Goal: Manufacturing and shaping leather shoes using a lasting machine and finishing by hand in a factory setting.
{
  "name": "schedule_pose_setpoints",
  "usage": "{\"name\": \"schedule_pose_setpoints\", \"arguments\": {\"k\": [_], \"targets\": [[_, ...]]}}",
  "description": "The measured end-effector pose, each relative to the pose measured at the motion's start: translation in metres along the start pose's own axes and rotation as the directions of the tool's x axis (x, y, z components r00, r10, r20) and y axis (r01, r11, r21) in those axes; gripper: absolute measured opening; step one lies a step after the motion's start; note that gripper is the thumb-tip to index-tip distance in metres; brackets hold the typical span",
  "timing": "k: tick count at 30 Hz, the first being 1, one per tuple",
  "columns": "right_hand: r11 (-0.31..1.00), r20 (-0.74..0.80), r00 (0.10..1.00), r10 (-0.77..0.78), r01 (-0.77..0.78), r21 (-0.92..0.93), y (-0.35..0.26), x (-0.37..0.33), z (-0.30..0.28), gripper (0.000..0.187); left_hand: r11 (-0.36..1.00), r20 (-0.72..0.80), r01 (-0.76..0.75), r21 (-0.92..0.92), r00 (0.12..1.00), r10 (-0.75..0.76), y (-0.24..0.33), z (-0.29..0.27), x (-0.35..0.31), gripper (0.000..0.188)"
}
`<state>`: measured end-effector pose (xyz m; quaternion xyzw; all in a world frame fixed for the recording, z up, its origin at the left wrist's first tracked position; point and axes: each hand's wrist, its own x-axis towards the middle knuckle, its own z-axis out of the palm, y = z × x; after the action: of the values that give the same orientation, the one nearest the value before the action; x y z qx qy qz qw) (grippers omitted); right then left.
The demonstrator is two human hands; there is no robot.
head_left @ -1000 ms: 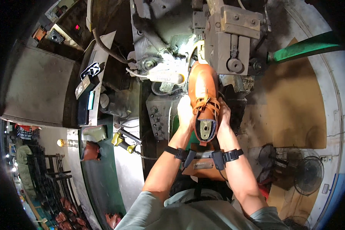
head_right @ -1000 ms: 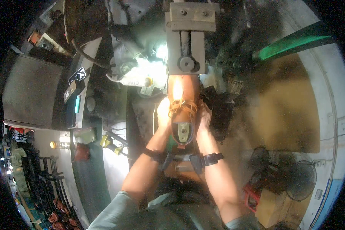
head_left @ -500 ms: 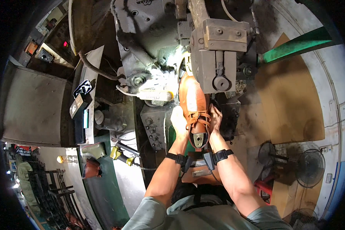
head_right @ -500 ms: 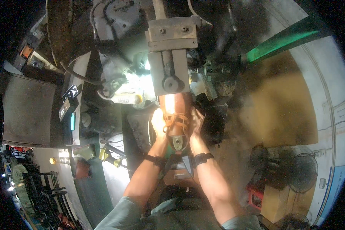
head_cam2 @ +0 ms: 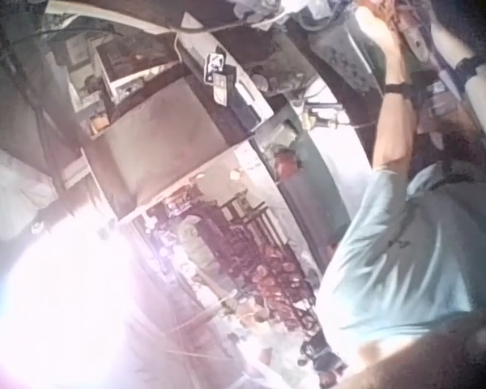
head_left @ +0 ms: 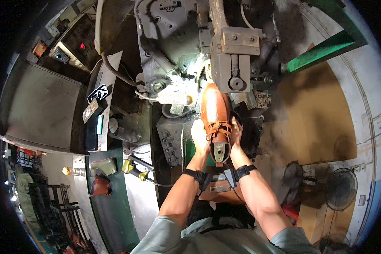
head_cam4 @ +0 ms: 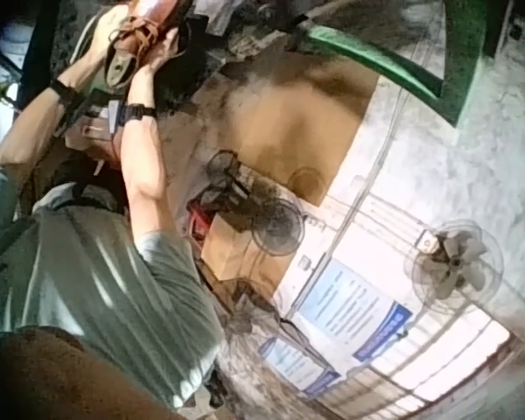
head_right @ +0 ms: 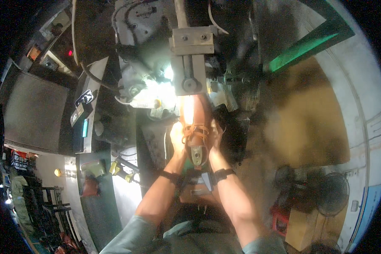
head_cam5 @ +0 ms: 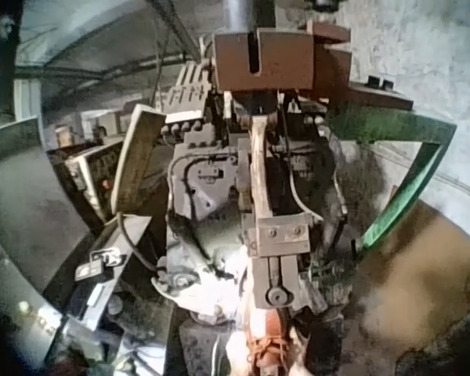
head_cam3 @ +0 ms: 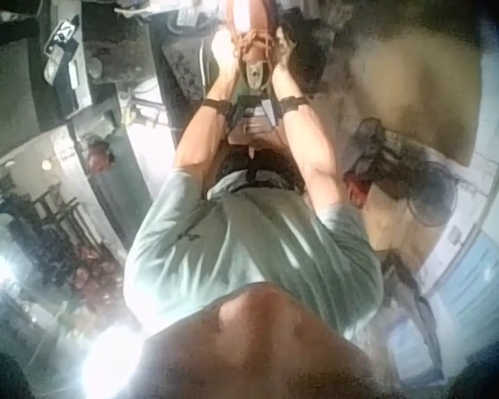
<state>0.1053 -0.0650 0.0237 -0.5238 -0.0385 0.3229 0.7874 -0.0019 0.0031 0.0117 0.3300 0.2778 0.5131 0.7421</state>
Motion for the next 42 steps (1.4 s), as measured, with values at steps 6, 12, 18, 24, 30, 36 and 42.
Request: {"name": "schedule_pose_setpoints", "arguments": {"k": [6, 12, 18, 24, 30, 36, 42], "targets": [[0.97, 0.094, 0.966, 0.239, -0.243, 0.027, -0.005, -0.014, 0.0, 0.058, 0.971, -0.068, 0.09, 0.223, 0.995, -0.077, 0.01, -0.007, -0.009, 0.017], [0.944, -0.197, 0.98, 0.031, -0.094, -0.316, 0.002, -0.007, -0.051, 0.038, 0.662, -0.017, -0.233, 0.712, 0.937, 0.348, 0.046, -0.056, -0.011, 0.029], [0.545, -0.461, 0.79, -0.404, -0.196, -0.815, -0.006, 0.033, -0.146, 0.069, 0.297, 0.004, -0.066, 0.953, 0.979, 0.206, 0.018, -0.236, -0.006, 0.077], [0.636, -0.241, 0.969, -0.063, -0.147, -0.757, 0.017, 0.061, -0.158, 0.071, 0.567, -0.132, 0.054, 0.822, 0.987, 0.097, -0.029, -0.215, -0.002, 0.095], [0.572, -0.413, 0.885, -0.216, -0.228, -0.788, -0.008, 0.041, -0.15, 0.082, 0.495, -0.261, 0.113, 0.862, 0.935, 0.242, -0.001, -0.245, -0.026, 0.095], [0.711, -0.52, 0.846, -0.119, -0.293, -0.639, 0.018, 0.058, -0.213, 0.075, 0.063, -0.632, 0.636, 0.769, 0.771, -0.07, -0.039, -0.316, -0.035, 0.056], [0.648, -0.446, 0.825, 0.347, -0.554, -0.523, 0.12, 0.074, -0.333, 0.032, -0.24, -0.295, 0.293, 0.926, 0.955, 0.029, -0.067, -0.394, -0.052, 0.02]]}}
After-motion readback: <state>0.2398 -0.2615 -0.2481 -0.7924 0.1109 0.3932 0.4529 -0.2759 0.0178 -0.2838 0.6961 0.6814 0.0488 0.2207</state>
